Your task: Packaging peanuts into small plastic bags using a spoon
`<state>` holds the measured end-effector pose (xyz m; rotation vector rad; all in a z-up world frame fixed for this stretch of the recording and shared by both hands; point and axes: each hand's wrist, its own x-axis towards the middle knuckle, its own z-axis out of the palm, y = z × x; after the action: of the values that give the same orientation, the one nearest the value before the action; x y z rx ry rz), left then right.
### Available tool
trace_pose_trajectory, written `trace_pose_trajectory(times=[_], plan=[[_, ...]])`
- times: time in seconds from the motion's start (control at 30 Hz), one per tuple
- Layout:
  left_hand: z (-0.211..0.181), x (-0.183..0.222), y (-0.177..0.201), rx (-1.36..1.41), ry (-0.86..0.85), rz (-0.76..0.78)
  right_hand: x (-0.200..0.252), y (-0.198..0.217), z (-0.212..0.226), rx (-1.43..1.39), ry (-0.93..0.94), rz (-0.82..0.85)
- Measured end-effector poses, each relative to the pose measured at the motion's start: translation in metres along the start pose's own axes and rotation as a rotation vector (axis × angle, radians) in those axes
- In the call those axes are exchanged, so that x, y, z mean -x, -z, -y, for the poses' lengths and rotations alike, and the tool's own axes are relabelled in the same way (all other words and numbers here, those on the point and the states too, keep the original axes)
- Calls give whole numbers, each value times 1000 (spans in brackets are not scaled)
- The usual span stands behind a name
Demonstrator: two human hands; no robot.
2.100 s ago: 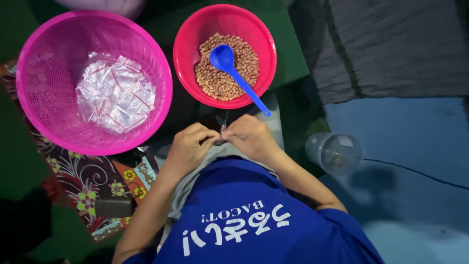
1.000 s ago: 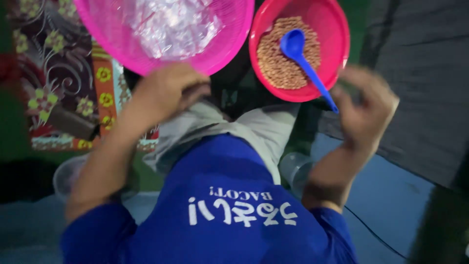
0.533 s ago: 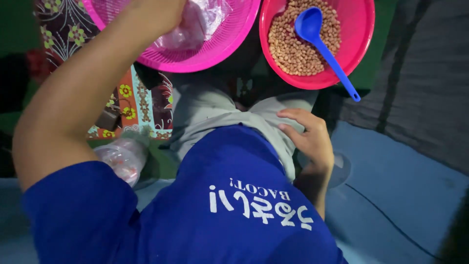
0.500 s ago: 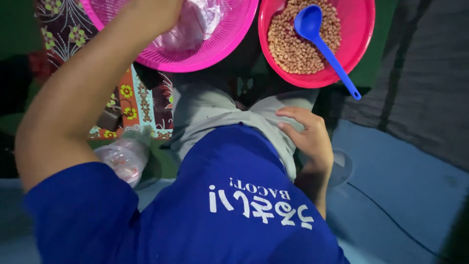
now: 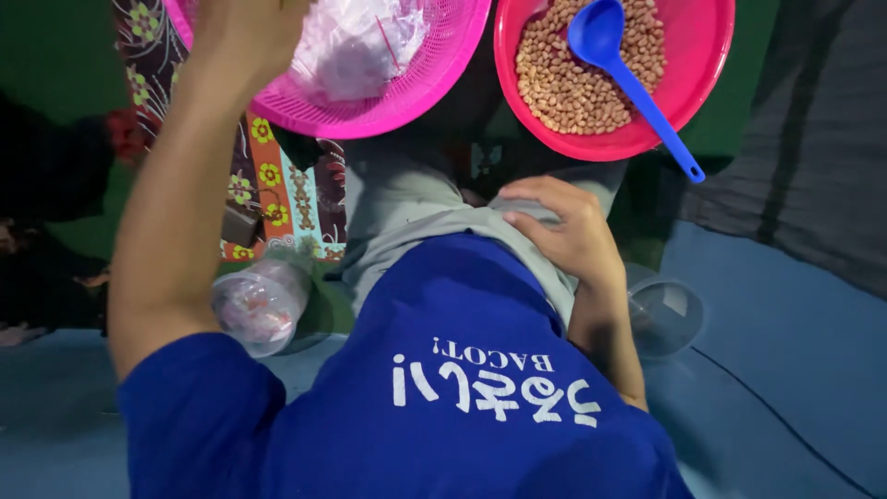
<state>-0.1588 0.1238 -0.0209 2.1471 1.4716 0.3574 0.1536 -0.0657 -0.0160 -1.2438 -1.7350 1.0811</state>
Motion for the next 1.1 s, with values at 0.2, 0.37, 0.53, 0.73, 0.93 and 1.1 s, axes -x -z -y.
trace_pose_trajectory(times=[0.2, 0.37, 0.53, 0.73, 0.93, 1.1], plan=[[-83, 33, -11, 111, -299, 224, -11, -25, 4, -12, 99, -319], [-139, 53, -14, 49, -410, 546, -15, -38, 6, -20, 50, -313], [-122, 59, -48, 347, -509, 365, -6, -35, 3, -159, -176, -379], [-96, 74, -97, 688, -255, 137, 15, -33, -33, -294, -303, -524], [-99, 82, -124, 893, -99, 24, 14, -36, -39, -6, -284, -669], [-100, 82, -140, 837, 51, 3, 15, -46, -29, 74, -222, -728]])
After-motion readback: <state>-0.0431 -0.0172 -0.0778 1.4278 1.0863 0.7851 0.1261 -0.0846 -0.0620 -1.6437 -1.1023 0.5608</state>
